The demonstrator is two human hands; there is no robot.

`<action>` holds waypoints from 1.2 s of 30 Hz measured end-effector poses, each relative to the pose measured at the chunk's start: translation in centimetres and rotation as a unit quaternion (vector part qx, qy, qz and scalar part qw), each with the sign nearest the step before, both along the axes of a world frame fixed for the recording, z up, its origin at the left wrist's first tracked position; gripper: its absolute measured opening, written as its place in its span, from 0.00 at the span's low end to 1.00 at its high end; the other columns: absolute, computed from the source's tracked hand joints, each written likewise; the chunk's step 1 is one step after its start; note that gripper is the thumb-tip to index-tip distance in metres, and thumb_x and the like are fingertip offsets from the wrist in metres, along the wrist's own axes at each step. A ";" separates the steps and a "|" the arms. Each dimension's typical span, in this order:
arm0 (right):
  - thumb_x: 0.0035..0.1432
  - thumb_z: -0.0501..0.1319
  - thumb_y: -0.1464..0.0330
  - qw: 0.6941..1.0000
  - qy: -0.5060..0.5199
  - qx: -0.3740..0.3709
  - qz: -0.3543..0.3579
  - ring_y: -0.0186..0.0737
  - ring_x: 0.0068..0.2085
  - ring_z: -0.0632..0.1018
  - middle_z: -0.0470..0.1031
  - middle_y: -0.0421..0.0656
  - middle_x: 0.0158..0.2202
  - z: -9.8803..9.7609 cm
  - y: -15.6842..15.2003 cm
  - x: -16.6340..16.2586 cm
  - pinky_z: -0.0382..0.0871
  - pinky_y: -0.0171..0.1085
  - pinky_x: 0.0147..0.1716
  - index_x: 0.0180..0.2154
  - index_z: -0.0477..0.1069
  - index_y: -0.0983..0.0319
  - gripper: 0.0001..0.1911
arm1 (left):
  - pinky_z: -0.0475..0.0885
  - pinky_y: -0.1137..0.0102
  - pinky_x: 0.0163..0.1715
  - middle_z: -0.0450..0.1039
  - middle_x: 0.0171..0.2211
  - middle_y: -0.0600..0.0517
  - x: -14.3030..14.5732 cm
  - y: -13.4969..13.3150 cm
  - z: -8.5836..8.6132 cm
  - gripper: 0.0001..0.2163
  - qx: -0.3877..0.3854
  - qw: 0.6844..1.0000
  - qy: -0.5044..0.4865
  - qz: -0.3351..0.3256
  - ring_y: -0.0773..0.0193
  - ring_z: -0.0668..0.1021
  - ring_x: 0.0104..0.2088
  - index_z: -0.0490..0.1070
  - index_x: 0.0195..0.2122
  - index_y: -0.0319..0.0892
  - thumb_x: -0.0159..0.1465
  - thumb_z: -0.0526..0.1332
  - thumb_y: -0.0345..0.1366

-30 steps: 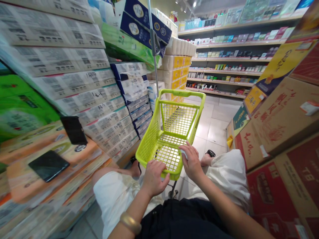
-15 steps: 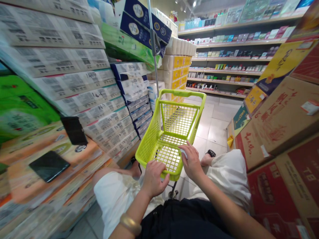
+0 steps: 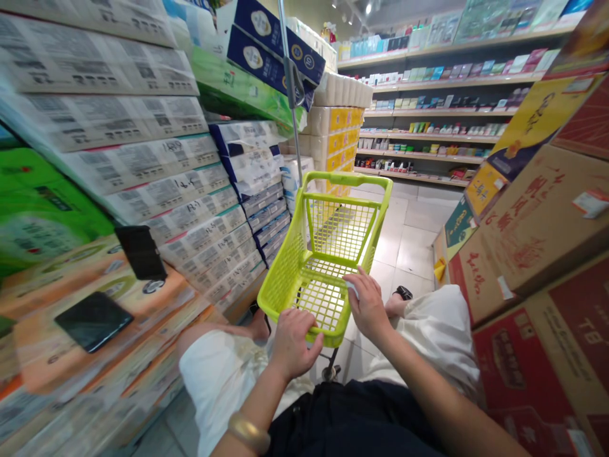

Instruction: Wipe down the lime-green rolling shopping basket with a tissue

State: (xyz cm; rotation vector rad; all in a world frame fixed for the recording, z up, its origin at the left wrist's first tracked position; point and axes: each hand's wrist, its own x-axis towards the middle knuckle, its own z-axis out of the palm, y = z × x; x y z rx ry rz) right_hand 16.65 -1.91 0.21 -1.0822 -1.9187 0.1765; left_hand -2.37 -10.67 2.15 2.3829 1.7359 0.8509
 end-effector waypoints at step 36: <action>0.64 0.51 0.73 0.998 0.032 -0.005 0.057 0.46 0.63 0.64 0.73 0.46 0.51 -0.8 -3.6 -0.6 0.64 0.51 0.58 0.52 0.67 0.57 0.17 | 0.70 0.61 0.37 0.77 0.41 0.45 5.7 1.3 1.0 0.27 -0.163 0.986 0.009 0.032 0.51 0.79 0.40 0.51 0.58 0.40 0.57 0.58 0.35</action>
